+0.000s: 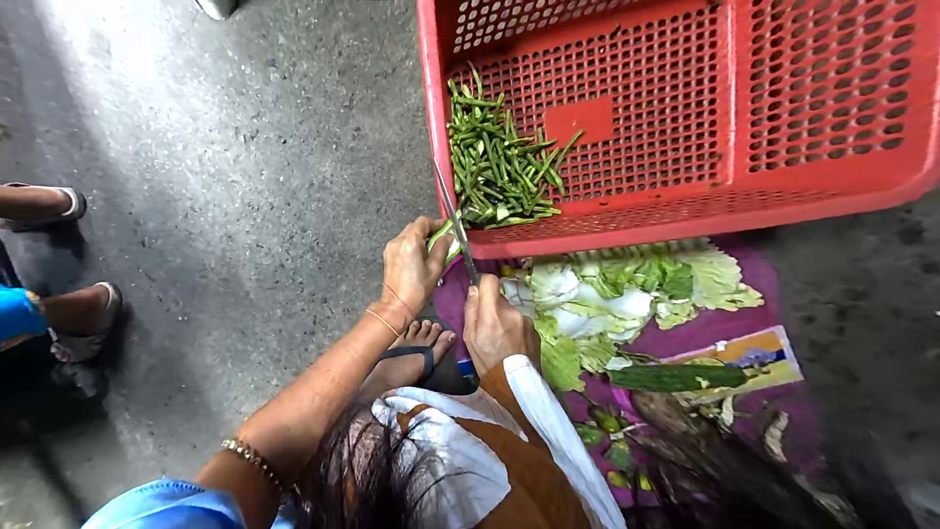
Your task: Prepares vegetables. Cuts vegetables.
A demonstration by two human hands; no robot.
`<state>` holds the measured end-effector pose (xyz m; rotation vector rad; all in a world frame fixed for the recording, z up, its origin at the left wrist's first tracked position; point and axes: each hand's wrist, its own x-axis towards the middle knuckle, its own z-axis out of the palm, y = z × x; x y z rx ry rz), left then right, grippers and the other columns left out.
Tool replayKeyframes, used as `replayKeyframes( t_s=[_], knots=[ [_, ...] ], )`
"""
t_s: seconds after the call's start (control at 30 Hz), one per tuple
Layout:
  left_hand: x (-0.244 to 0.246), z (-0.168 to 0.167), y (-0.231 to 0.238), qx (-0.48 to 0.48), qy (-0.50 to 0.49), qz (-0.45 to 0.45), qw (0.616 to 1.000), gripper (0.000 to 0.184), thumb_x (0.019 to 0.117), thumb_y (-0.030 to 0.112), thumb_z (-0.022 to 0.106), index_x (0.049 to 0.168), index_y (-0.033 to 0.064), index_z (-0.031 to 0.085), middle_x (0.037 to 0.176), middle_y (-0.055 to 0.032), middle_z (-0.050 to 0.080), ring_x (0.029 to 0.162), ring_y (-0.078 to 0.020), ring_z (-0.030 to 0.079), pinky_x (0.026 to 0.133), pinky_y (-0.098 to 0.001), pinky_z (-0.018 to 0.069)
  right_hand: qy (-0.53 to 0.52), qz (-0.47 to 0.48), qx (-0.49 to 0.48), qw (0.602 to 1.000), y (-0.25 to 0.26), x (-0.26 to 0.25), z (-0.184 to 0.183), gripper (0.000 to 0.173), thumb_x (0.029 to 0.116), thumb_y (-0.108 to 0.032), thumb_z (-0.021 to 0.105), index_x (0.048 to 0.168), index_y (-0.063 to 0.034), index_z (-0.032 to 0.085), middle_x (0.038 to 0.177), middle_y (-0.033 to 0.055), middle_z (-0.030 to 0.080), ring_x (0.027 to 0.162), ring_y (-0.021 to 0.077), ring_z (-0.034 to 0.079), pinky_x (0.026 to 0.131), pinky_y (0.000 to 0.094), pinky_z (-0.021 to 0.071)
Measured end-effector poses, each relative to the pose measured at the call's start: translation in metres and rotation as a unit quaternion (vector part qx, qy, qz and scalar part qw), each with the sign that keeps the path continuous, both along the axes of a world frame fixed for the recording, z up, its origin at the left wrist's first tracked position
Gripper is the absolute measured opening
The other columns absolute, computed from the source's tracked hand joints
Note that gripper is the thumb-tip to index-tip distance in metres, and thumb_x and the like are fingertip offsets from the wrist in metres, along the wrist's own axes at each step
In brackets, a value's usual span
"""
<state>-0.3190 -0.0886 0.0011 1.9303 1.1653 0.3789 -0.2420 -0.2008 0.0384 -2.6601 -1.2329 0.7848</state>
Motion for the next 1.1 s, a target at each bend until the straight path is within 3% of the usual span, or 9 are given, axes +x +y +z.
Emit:
replayKeyframes(
  t_s=[0.1,0.23,0.4,0.67,0.93,1.1],
  knots=[
    [-0.001,-0.001,0.000,0.004,-0.007,-0.004,1.000,0.017,0.0988,0.012,0.067,0.113,0.0024,0.067,0.092,-0.0107,0.072,0.069,-0.0172,0.068,0.064,-0.0349,0.0577,0.003,0.000,-0.012,1.000,-0.003,-0.003,-0.008,0.035,0.1086,-0.022,0.043,0.123,0.0006,0.065,0.092,0.0231,0.073,0.073,0.0414,0.073,0.060,0.0528,0.0553],
    [-0.002,0.001,0.002,-0.016,-0.003,-0.004,1.000,0.017,0.0995,0.011,0.065,0.114,0.0016,0.066,0.093,-0.0117,0.071,0.071,-0.0180,0.068,0.066,-0.0356,0.0580,-0.058,-0.002,0.088,0.994,-0.011,-0.010,-0.026,0.032,0.1056,-0.019,0.047,0.113,0.0040,0.068,0.083,0.0225,0.071,0.062,0.0402,0.070,0.049,0.0515,0.0527],
    [0.000,0.000,0.001,-0.011,-0.006,-0.002,1.000,0.018,0.0992,0.010,0.065,0.115,0.0023,0.067,0.095,-0.0115,0.072,0.072,-0.0171,0.068,0.065,-0.0341,0.0579,-0.051,-0.001,0.072,0.996,-0.011,-0.006,-0.026,0.032,0.1058,-0.019,0.047,0.114,0.0030,0.068,0.082,0.0221,0.071,0.063,0.0404,0.070,0.051,0.0516,0.0528],
    [0.002,0.000,-0.001,0.002,-0.006,0.002,1.000,0.016,0.0985,0.010,0.065,0.112,0.0020,0.067,0.093,-0.0120,0.068,0.074,-0.0186,0.066,0.067,-0.0350,0.0571,-0.064,-0.013,0.117,0.991,-0.013,-0.012,-0.032,0.031,0.1027,-0.019,0.049,0.103,0.0044,0.070,0.073,0.0203,0.069,0.057,0.0377,0.068,0.046,0.0478,0.0502],
    [0.005,-0.003,0.000,0.012,-0.013,0.004,1.000,0.016,0.0984,0.008,0.064,0.112,0.0002,0.068,0.097,-0.0130,0.069,0.078,-0.0192,0.068,0.070,-0.0353,0.0582,-0.070,-0.021,0.106,0.992,-0.015,-0.011,-0.037,0.028,0.1025,-0.017,0.050,0.101,0.0046,0.068,0.072,0.0206,0.068,0.058,0.0387,0.068,0.046,0.0478,0.0496],
    [0.002,-0.006,0.001,0.004,-0.029,-0.004,1.000,0.017,0.0974,0.008,0.066,0.112,0.0000,0.068,0.096,-0.0122,0.070,0.076,-0.0166,0.068,0.069,-0.0320,0.0586,-0.032,-0.024,0.074,0.996,-0.012,-0.010,-0.034,0.028,0.1044,-0.016,0.050,0.109,0.0061,0.066,0.078,0.0236,0.068,0.062,0.0421,0.069,0.050,0.0515,0.0520]
  ],
)
